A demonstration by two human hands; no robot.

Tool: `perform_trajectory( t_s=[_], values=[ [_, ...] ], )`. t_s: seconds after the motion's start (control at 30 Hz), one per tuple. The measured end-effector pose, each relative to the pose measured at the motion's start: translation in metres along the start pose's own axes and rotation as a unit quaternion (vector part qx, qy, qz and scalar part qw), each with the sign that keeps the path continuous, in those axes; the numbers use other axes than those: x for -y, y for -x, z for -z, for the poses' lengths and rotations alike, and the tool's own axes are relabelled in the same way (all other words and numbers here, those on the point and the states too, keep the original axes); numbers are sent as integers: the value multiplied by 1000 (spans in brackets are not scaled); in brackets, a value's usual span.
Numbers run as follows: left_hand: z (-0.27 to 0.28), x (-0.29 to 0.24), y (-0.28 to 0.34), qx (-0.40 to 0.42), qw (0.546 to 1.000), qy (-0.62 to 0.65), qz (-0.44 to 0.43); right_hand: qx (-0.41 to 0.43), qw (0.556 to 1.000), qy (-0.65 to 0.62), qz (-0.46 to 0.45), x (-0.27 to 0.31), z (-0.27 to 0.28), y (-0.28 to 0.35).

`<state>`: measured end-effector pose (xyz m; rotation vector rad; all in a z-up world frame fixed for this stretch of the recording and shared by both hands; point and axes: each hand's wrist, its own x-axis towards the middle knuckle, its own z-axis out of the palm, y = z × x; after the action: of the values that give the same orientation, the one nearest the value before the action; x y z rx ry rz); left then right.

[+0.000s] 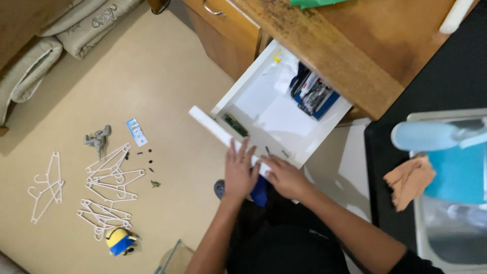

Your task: The person organizes a cluttered wooden table by placing various items into a white drawer. They pick up a white cloth, a green comb, a black remote, a tape measure, a pink box, a green package, a pink plastic bag, and a clear plastic container, arranging them inside the drawer.

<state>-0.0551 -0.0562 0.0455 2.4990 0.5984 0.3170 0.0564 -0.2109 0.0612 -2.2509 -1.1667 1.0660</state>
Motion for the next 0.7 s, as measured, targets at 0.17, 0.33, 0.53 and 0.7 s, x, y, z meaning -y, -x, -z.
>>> perform_trajectory(
  t_s=[0.17,0.33,0.53,0.7],
  values=[
    [48,32,56,123,982,143,13,-159,986,18,-40,45,-27,-8],
    [105,87,87,105,985,130,45,-233,966,92,-68,88,-67,-27],
    [150,107,74,64,983,157,67,-214,958,122,-150,105,-58,-39],
    [167,111,52,65,980,182,55,-176,959,60,-213,108,-42,-70]
  ],
)
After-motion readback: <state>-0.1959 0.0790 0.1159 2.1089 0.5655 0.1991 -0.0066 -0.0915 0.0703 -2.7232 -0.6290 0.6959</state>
